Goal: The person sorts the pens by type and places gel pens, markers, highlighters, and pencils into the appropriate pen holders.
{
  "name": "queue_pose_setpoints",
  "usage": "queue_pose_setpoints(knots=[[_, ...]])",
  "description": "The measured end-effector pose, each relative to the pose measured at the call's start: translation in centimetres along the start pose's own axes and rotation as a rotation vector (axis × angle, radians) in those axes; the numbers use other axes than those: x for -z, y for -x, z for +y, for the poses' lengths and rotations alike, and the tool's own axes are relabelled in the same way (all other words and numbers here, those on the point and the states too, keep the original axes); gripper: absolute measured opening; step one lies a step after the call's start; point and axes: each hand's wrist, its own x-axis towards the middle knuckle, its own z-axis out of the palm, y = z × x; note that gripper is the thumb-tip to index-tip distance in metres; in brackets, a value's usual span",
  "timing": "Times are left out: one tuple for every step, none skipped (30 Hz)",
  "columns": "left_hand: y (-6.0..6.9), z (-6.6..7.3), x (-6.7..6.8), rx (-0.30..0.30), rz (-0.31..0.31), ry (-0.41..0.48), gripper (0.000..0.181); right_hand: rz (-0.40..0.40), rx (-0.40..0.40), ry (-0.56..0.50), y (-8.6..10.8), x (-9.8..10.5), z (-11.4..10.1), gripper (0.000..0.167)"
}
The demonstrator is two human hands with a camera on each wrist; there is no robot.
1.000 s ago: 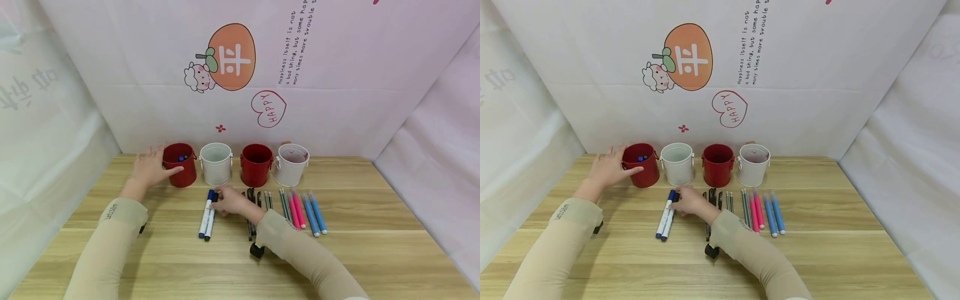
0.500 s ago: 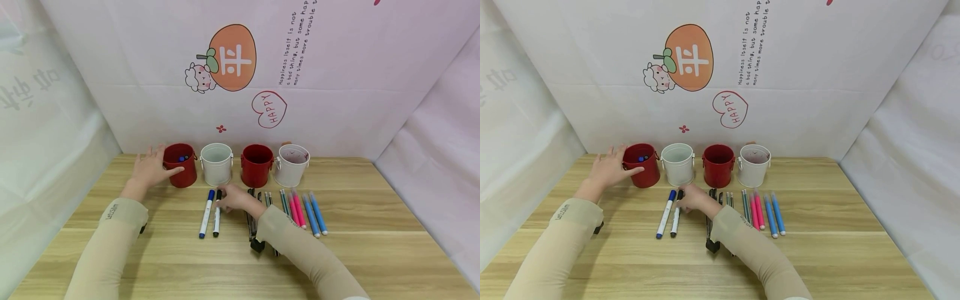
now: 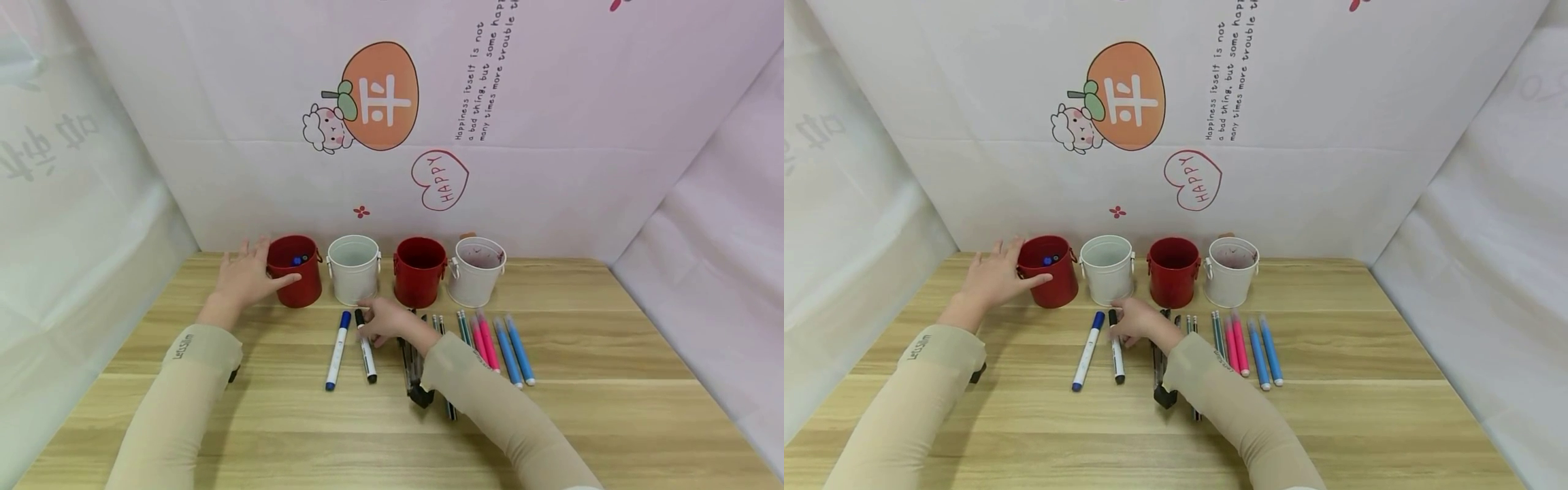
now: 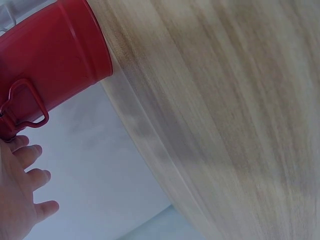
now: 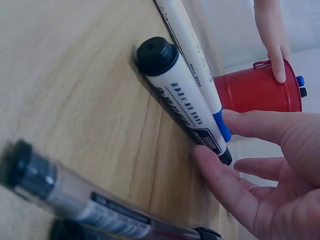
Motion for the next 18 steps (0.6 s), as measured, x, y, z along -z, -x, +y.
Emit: queue_pose_setpoints(knots=[[-0.02, 0.01, 0.01, -0.001, 0.002, 0.002, 0.116, -0.002, 0.002, 0.014, 0.04, -0.04, -0.05, 0.078], [-0.04, -0.02, 0.00, -0.002, 0.003, 0.003, 0.116, -0.005, 0.004, 0.030, 0.07, -0.10, -0.08, 0.079], [-0.04, -0.04, -0.01, -0.002, 0.004, 0.003, 0.116, -0.006, 0.005, 0.043, 0.08, -0.18, -0.08, 0.081], [-0.04, -0.07, -0.03, -0.003, 0.004, 0.003, 0.117, -0.007, 0.005, 0.057, 0.08, -0.25, -0.09, 0.082], [-0.04, -0.10, -0.06, -0.003, 0.003, 0.003, 0.117, -0.008, 0.004, 0.069, 0.06, -0.31, -0.07, 0.082], [-0.04, -0.12, -0.09, -0.002, 0.002, 0.003, 0.117, -0.009, 0.001, 0.081, 0.03, -0.38, -0.05, 0.083], [-0.04, -0.15, -0.13, -0.002, 0.000, 0.001, 0.118, -0.009, -0.001, 0.085, -0.01, -0.44, -0.02, 0.084], [-0.04, -0.17, -0.16, -0.002, -0.002, 0.000, 0.118, -0.008, -0.006, 0.085, -0.05, -0.48, 0.02, 0.084], [-0.05, -0.16, -0.18, -0.002, -0.002, 0.001, 0.118, -0.007, -0.009, 0.084, -0.08, -0.50, 0.02, 0.084], [-0.06, -0.14, -0.19, -0.002, -0.001, 0.002, 0.118, -0.005, -0.013, 0.083, -0.12, -0.50, 0.01, 0.084], [-0.09, -0.14, -0.19, -0.003, 0.002, 0.003, 0.118, -0.004, -0.015, 0.077, -0.17, -0.50, 0.02, 0.084], [-0.12, -0.12, -0.18, -0.004, 0.005, 0.004, 0.118, -0.002, -0.015, 0.073, -0.20, -0.49, -0.01, 0.084], [-0.12, -0.11, -0.18, -0.004, 0.007, 0.005, 0.117, -0.002, -0.016, 0.069, -0.22, -0.49, -0.04, 0.084], [-0.11, -0.11, -0.17, -0.004, 0.009, 0.007, 0.117, 0.000, -0.017, 0.069, -0.23, -0.49, -0.07, 0.083], [-0.12, -0.10, -0.16, -0.004, 0.009, 0.009, 0.117, 0.002, -0.019, 0.072, -0.24, -0.47, -0.11, 0.083], [-0.12, -0.11, -0.15, -0.004, 0.009, 0.009, 0.117, 0.004, -0.021, 0.072, -0.26, -0.47, -0.12, 0.082], [-0.13, -0.11, -0.15, -0.004, 0.008, 0.009, 0.117, 0.006, -0.022, 0.072, -0.26, -0.46, -0.14, 0.082], [-0.12, -0.10, -0.15, -0.004, 0.007, 0.010, 0.117, 0.008, -0.023, 0.075, -0.25, -0.45, -0.15, 0.082]])
